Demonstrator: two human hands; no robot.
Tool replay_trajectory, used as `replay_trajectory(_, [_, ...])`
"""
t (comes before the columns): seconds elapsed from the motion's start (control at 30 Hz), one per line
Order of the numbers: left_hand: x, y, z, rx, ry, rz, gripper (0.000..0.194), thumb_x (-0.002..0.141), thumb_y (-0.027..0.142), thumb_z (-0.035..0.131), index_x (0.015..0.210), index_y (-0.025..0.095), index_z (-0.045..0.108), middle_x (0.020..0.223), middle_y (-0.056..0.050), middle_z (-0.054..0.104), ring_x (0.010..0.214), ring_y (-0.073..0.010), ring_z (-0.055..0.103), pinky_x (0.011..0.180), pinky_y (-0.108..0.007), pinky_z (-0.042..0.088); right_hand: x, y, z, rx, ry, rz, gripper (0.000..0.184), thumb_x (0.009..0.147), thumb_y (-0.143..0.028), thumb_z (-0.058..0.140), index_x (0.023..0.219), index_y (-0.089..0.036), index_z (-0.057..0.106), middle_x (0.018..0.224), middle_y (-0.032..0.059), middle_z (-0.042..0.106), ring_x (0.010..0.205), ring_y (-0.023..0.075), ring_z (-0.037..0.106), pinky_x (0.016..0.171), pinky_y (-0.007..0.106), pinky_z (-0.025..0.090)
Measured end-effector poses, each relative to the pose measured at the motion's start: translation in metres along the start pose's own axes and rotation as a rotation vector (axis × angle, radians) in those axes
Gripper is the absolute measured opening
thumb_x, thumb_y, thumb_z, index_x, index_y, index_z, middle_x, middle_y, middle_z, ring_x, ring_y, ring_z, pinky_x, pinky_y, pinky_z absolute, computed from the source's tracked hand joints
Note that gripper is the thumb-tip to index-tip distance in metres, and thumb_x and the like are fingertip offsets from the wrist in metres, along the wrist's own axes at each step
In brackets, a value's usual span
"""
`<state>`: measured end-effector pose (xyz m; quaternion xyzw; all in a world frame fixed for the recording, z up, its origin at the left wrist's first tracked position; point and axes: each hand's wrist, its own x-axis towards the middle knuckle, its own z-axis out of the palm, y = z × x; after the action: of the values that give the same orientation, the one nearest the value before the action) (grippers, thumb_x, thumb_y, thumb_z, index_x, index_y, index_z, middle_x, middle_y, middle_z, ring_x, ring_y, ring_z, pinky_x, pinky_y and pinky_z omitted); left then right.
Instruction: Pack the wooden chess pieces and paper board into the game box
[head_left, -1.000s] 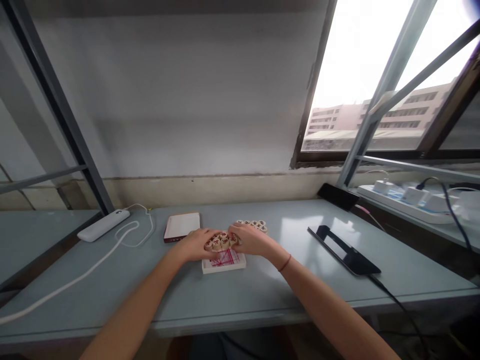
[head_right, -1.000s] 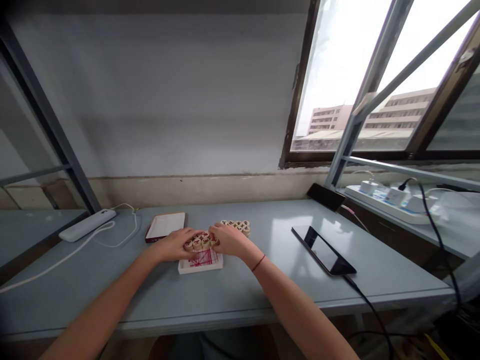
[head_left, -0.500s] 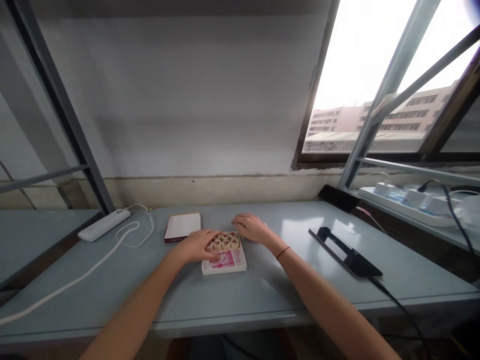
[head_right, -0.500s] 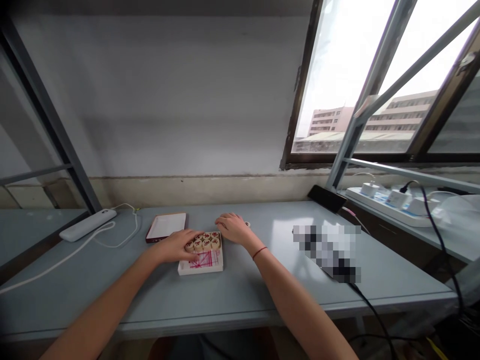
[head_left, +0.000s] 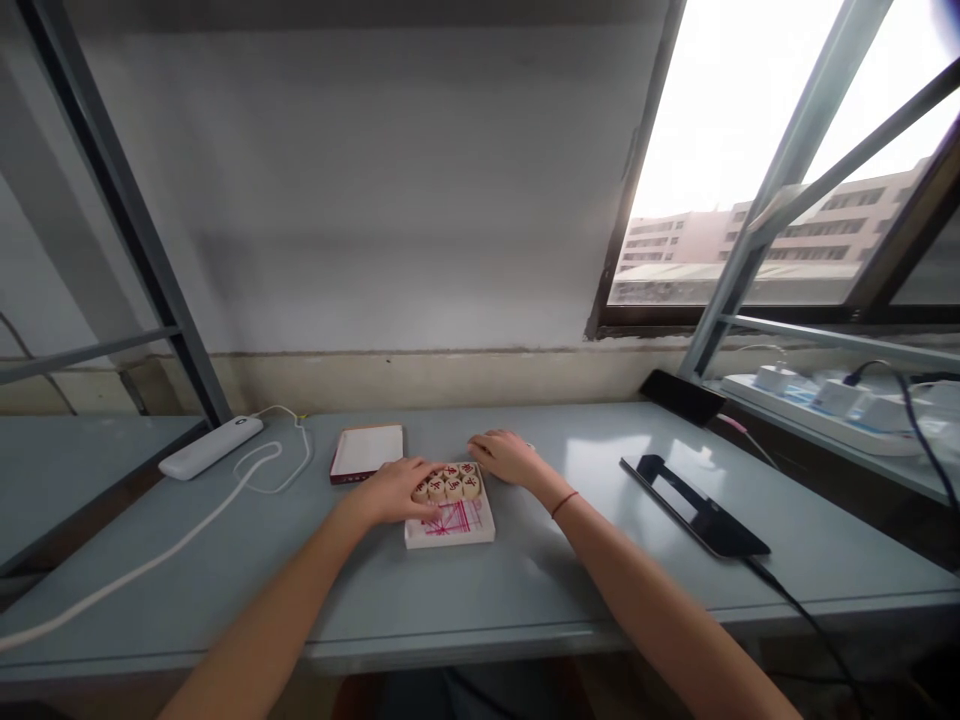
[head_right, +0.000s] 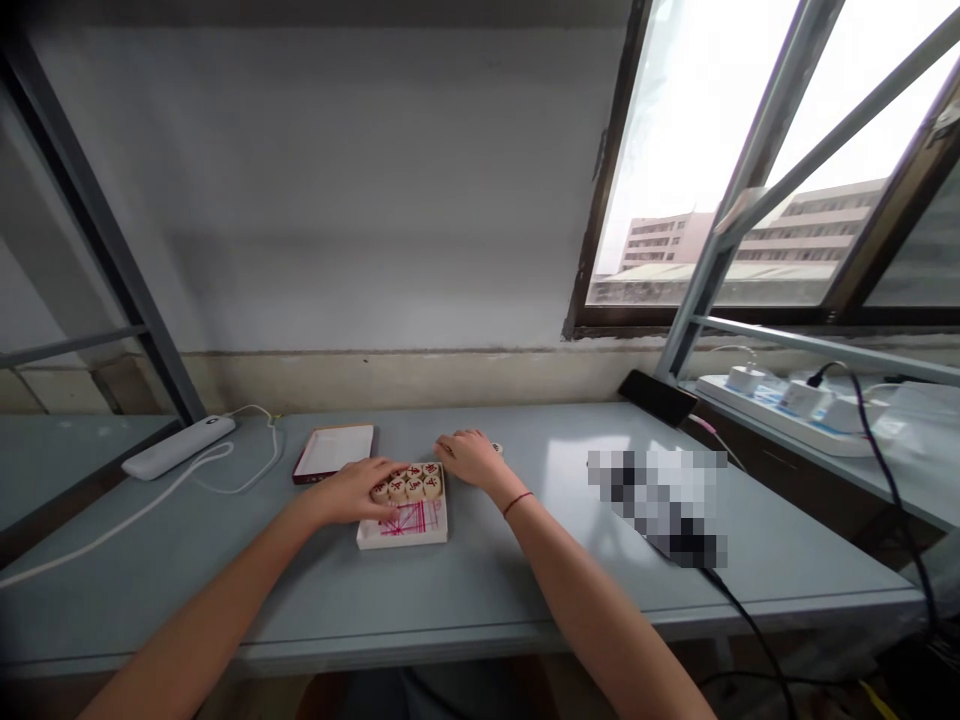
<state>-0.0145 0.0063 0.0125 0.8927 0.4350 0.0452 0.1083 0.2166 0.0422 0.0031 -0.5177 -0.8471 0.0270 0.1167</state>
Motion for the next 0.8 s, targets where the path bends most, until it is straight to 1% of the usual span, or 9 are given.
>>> replay_trajectory(0.07, [-0.001,0.001,-0.001,-0.003,-0.003,-0.001,0.066,0.072,0.051,0.056,0.132,0.032,0.038,0.116,-0.005,0.054,0.103,-0.0256,0.053,0.083,-0.032,0.042,0.002,0.000,0.000,-0.009,0.024,0.053,0.037,0.090,-0.035,0.034,0.111,-0.019,0.060,0.098,0.0100,0.066,0.090,0.0205,0.058,0.074,0.027,0.036])
replay_trajectory(0.13, [-0.001,0.002,-0.001,-0.003,-0.006,-0.004,0.065,0.072,0.050,0.056,0.132,0.032,0.038,0.118,-0.005,0.053,0.103,-0.0255,0.053,0.083,-0.032,0.041,0.005,0.000,0.001,-0.005,0.029,0.125,0.036,0.087,-0.034,0.038,0.113,-0.020,0.059,0.099,0.0103,0.066,0.090,0.0216,0.058,0.069,0.026,0.037])
replay_trajectory(0.27, [-0.002,0.003,-0.001,-0.011,-0.006,-0.012,0.067,0.071,0.054,0.055,0.132,0.032,0.038,0.118,-0.005,0.052,0.103,-0.0259,0.052,0.085,-0.033,0.041,0.010,-0.002,0.002,0.053,0.007,0.255,0.031,0.081,-0.032,0.045,0.105,-0.021,0.063,0.096,0.0096,0.067,0.085,0.0224,0.060,0.062,0.026,0.037])
replay_trajectory(0.4, [-0.002,0.003,-0.001,-0.015,-0.006,-0.016,0.067,0.071,0.056,0.054,0.132,0.032,0.038,0.118,-0.006,0.052,0.103,-0.0264,0.052,0.087,-0.035,0.039,0.011,-0.006,0.002,0.099,0.018,0.339,0.028,0.075,-0.028,0.050,0.097,-0.021,0.066,0.091,0.0092,0.067,0.079,0.0223,0.061,0.056,0.025,0.035])
replay_trajectory(0.6, [-0.002,0.003,-0.001,-0.016,0.003,-0.018,0.067,0.071,0.056,0.054,0.132,0.032,0.038,0.121,-0.006,0.051,0.105,-0.0265,0.051,0.087,-0.034,0.039,0.010,-0.006,0.003,0.118,0.034,0.348,0.028,0.072,-0.028,0.055,0.096,-0.019,0.066,0.091,0.0096,0.067,0.079,0.0215,0.061,0.055,0.024,0.034])
replay_trajectory(0.8, [-0.001,0.001,0.001,0.003,-0.005,-0.020,0.067,0.071,0.056,0.054,0.132,0.032,0.038,0.117,-0.005,0.053,0.104,-0.0258,0.052,0.085,-0.033,0.040,0.013,-0.004,0.007,0.118,0.020,0.340,0.029,0.071,-0.027,0.056,0.097,-0.018,0.066,0.092,0.0096,0.067,0.081,0.0210,0.060,0.056,0.024,0.034])
